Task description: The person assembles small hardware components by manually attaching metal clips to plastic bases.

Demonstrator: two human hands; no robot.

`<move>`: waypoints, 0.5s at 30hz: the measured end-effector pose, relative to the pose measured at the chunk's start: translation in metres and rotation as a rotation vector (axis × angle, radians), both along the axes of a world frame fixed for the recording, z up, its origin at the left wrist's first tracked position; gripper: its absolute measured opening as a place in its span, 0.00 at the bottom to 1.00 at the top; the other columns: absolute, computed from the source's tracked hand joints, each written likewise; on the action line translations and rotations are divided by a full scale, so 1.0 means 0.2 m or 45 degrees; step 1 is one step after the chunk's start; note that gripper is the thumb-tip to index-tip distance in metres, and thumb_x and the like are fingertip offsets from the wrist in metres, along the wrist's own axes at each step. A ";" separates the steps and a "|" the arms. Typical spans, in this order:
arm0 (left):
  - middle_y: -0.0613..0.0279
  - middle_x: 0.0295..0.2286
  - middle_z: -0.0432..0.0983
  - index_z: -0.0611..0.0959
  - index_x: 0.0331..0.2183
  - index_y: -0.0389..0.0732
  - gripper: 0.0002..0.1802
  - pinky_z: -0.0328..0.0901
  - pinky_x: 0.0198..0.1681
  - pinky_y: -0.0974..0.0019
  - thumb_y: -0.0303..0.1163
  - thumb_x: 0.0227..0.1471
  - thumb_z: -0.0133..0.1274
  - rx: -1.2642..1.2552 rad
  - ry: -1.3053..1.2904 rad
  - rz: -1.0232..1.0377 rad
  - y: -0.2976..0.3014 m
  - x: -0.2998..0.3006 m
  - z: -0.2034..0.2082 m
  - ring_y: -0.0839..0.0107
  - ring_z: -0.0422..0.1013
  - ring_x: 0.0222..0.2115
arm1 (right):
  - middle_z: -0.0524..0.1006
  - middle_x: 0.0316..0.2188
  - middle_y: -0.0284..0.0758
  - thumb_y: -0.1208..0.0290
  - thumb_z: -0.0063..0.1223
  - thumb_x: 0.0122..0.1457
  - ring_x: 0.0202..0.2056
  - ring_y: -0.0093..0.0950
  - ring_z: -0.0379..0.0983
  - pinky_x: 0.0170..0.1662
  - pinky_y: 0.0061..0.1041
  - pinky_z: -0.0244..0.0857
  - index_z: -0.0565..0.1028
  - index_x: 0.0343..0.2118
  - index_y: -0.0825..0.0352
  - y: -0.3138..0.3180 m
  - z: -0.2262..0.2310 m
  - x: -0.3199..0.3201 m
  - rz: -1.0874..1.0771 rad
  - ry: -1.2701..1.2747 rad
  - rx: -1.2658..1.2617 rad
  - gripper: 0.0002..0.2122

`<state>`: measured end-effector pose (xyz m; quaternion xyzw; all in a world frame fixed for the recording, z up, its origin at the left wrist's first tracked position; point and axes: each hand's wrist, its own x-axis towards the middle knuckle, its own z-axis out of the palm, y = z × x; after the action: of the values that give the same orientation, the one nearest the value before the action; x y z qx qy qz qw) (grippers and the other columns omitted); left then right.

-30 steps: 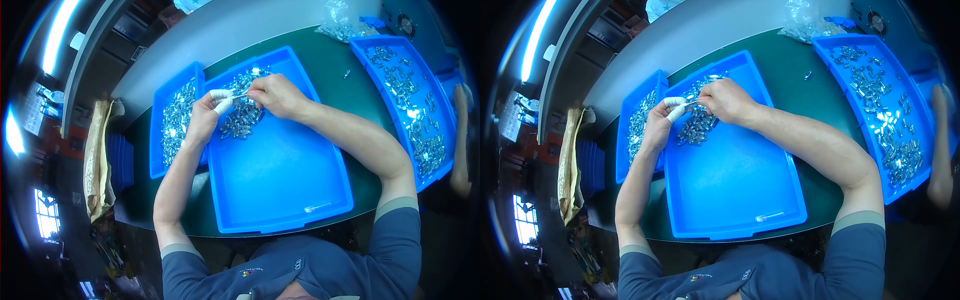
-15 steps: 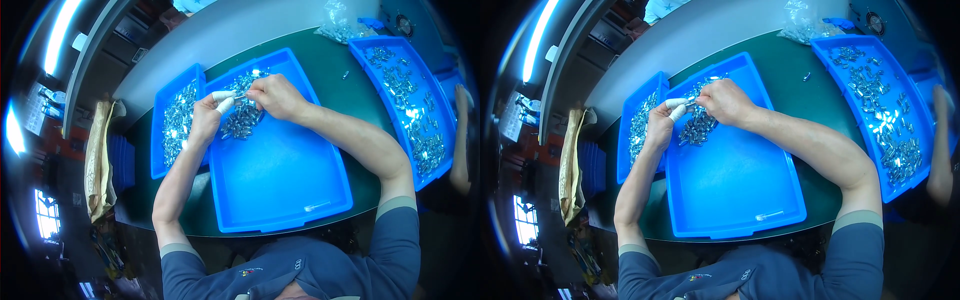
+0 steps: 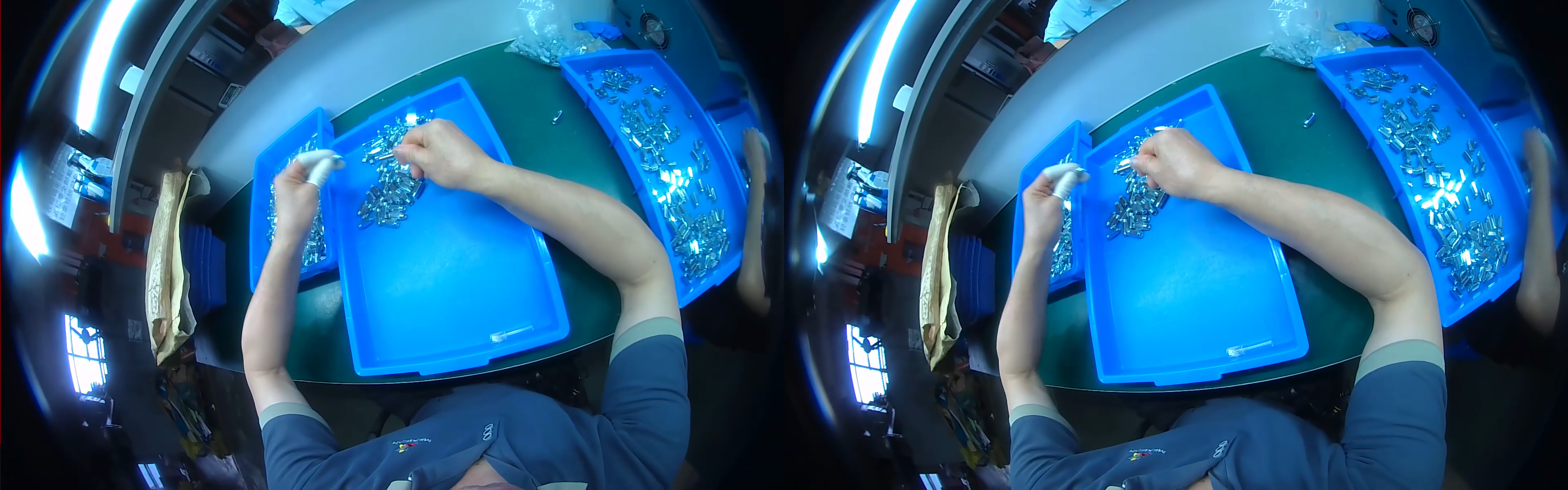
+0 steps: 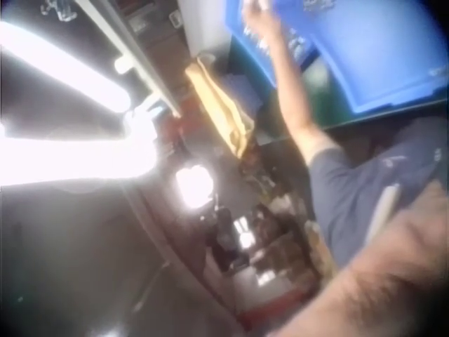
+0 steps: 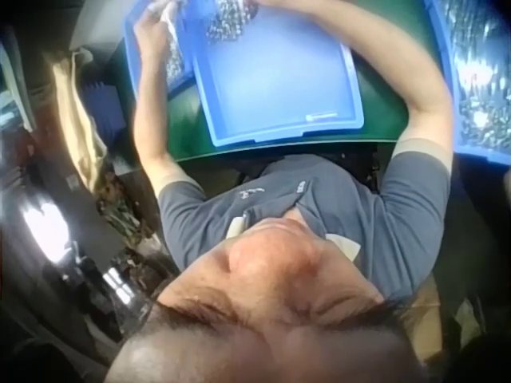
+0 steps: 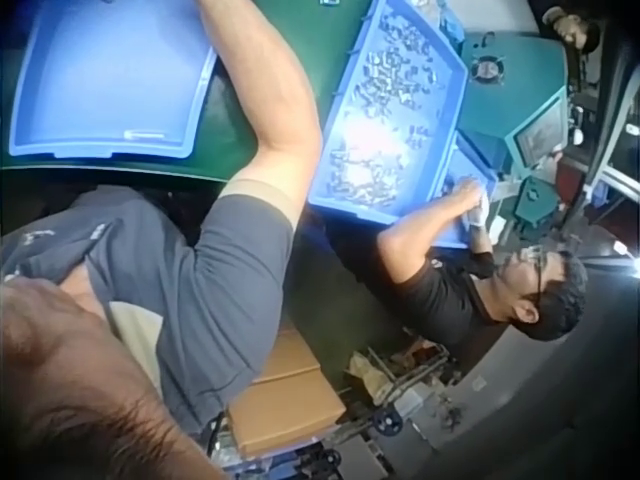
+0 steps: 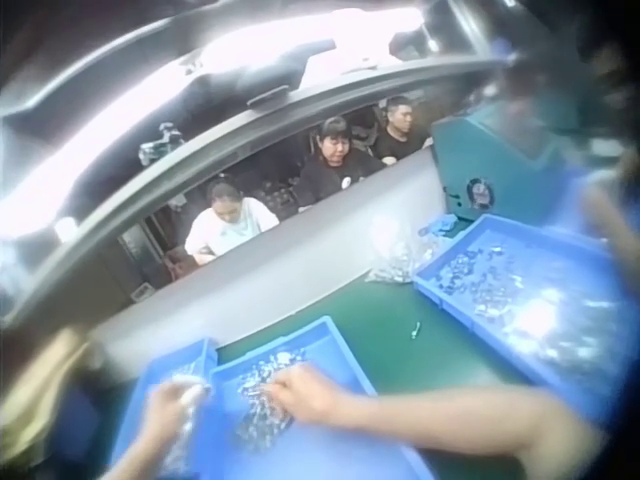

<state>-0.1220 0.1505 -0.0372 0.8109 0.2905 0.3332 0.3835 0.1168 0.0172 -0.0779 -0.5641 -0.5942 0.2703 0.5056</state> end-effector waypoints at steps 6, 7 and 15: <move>0.52 0.41 0.81 0.84 0.42 0.37 0.16 0.67 0.51 0.56 0.28 0.49 0.64 1.048 0.438 0.422 0.09 -0.09 0.07 0.55 0.75 0.45 | 0.80 0.20 0.37 0.63 0.54 0.62 0.23 0.30 0.77 0.30 0.36 0.70 0.79 0.23 0.69 0.01 0.01 0.01 -0.048 0.059 0.003 0.15; 0.50 0.44 0.79 0.84 0.42 0.38 0.18 0.66 0.52 0.55 0.29 0.47 0.66 0.960 0.487 0.276 0.07 -0.09 0.04 0.53 0.73 0.48 | 0.80 0.20 0.37 0.63 0.54 0.62 0.23 0.30 0.77 0.30 0.36 0.70 0.79 0.23 0.69 0.01 0.00 0.01 -0.049 0.057 0.000 0.15; 0.55 0.28 0.80 0.87 0.28 0.40 0.09 0.64 0.45 0.53 0.34 0.44 0.67 0.901 0.828 -0.137 -0.11 0.07 -0.11 0.55 0.74 0.35 | 0.78 0.18 0.34 0.63 0.52 0.65 0.22 0.21 0.74 0.27 0.26 0.68 0.79 0.25 0.71 -0.01 0.02 0.00 -0.002 -0.001 -0.022 0.16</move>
<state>-0.1073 0.1280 -0.0582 0.9676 0.2217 0.1203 -0.0100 0.1159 0.0159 -0.0747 -0.5689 -0.5917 0.2748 0.5008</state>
